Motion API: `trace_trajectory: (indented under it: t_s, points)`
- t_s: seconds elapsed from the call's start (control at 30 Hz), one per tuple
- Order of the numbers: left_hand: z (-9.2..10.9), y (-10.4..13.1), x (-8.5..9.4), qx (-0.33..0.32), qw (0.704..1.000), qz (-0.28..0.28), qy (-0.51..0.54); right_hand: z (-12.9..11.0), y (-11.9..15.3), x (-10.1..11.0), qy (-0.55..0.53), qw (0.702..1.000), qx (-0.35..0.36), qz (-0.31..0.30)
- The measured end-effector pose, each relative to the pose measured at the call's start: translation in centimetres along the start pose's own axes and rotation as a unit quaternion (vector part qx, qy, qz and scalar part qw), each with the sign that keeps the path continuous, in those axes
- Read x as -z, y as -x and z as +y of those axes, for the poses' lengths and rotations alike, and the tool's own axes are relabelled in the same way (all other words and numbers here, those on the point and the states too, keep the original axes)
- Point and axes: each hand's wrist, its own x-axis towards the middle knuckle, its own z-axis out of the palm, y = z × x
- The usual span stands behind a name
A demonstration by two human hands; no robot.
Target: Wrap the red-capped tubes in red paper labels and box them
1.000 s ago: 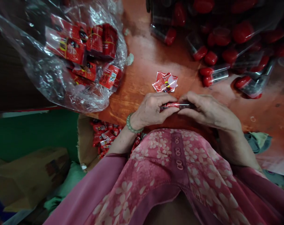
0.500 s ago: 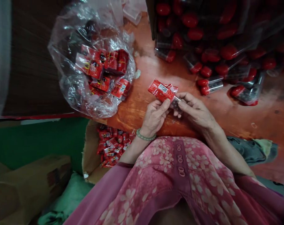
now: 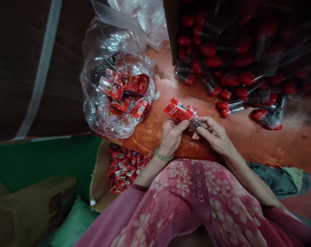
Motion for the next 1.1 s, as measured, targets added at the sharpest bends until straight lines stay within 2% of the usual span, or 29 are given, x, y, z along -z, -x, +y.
trace_trajectory:
  t_s: [0.17, 0.4, 0.5, 0.6, 0.77, 0.93, 1.1]
  points:
    - [0.6, -0.4, 0.1, -0.013, 0.999, 0.019, 0.028, 0.4, -0.1, -0.4, 0.006, 1.0, 0.007, 0.015]
    - [0.1, -0.2, -0.5, 0.01, 0.999, 0.043, -0.002, 1.0, -0.4, -0.8, 0.019, 0.998, 0.041, 0.032]
    - [0.0, -0.1, -0.7, 0.009, 1.0, 0.014, -0.008, 0.8, -0.8, -1.0, 0.017, 0.998, 0.05, 0.021]
    - [0.3, 0.1, -0.6, 0.004, 0.999, -0.035, -0.012, 0.4, -1.2, -1.0, -0.01, 0.999, 0.039, -0.02]
    - [0.6, 0.8, -1.0, 0.005, 0.999, -0.043, -0.021, 0.3, -1.7, -1.1, -0.078, 0.995, 0.023, -0.062]
    - [0.5, 1.6, -1.7, 0.024, 0.998, -0.051, -0.031, 1.0, -1.7, -1.1, -0.116, 0.992, 0.008, -0.041]
    - [-0.6, 2.3, -1.3, 0.025, 0.996, -0.064, -0.055, 1.3, -1.3, -1.3, -0.118, 0.993, -0.011, -0.022]
